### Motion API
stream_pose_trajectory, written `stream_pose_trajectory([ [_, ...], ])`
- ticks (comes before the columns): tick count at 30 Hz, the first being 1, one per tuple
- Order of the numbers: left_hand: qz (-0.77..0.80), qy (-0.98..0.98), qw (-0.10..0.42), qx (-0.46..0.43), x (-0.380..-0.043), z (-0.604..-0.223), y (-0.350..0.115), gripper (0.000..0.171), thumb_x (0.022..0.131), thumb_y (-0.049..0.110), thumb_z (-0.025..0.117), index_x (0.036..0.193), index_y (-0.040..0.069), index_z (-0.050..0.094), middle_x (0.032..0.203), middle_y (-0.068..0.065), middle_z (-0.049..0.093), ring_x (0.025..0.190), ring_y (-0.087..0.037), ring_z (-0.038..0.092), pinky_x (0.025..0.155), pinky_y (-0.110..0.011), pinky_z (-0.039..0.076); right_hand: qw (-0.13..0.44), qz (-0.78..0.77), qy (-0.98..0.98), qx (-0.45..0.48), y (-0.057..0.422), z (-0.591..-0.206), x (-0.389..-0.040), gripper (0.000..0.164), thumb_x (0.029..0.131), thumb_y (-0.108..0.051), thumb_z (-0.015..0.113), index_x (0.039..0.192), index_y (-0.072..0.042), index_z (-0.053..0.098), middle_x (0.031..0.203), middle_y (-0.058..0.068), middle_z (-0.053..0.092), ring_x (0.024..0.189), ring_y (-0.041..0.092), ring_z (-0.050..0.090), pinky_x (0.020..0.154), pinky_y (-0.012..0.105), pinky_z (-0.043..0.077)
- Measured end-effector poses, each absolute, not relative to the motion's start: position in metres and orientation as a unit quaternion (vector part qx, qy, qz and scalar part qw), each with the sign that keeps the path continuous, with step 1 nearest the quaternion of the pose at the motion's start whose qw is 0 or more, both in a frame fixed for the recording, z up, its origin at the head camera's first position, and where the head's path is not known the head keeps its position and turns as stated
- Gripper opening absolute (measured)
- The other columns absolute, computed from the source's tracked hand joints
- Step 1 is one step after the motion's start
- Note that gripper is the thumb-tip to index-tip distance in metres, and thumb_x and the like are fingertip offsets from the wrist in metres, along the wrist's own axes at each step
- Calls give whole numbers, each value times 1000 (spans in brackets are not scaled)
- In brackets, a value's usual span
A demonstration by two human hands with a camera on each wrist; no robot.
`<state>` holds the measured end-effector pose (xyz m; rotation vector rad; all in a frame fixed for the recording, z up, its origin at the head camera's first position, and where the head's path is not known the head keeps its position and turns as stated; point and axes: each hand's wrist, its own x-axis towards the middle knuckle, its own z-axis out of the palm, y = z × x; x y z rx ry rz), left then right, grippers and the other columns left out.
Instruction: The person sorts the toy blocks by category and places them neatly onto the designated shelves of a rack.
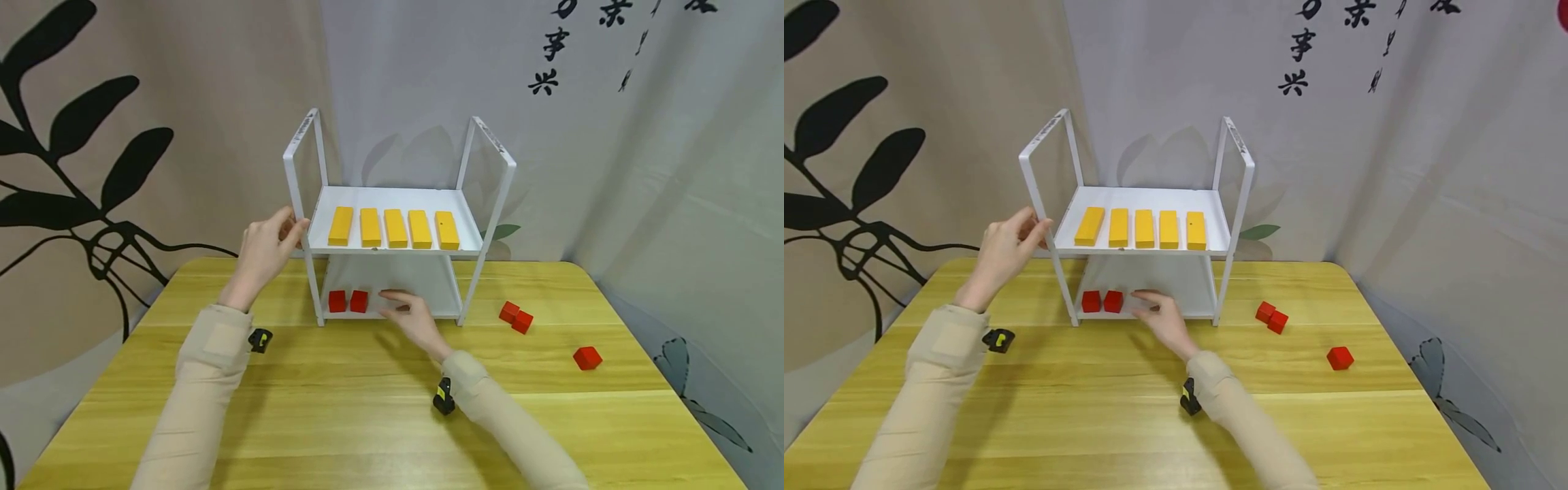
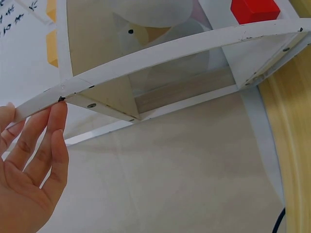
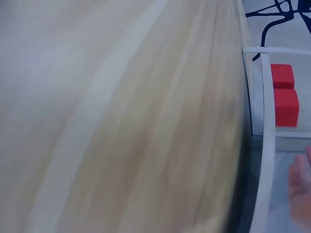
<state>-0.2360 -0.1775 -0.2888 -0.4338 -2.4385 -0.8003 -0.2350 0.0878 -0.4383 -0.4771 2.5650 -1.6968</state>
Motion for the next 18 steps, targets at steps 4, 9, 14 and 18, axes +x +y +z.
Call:
stream_pose_trajectory([
  [4,-296,-904,264,-159,-236,-288,-178,34,99,34,48,90,3,57,71,-15,67,52,-18,46,51,-27,35,17,-543,824,-159,110,-433,-227,38,89,-17,66,126,-9,61,135,6,58,118,31,55,92,41,49],
  [9,-295,-904,266,-159,-236,-288,-178,34,99,34,48,89,3,57,70,-13,67,51,-16,45,50,-26,34,-3,-524,831,-186,144,-428,-220,36,90,-13,65,125,-6,61,129,12,61,119,30,56,96,44,47],
  [14,-292,-903,269,-162,-236,-288,-178,33,99,33,48,89,3,57,68,-13,66,50,-16,43,50,-27,33,-20,-508,835,-213,184,-425,-218,35,90,-14,65,123,-3,62,125,17,63,115,35,57,94,46,48],
  [18,-294,-903,269,-163,-236,-288,-178,32,99,32,49,89,3,57,68,-13,66,50,-17,43,50,-27,33,-7,-494,844,-209,215,-417,-216,36,90,-18,65,123,-5,62,124,15,65,111,35,59,90,41,50],
])
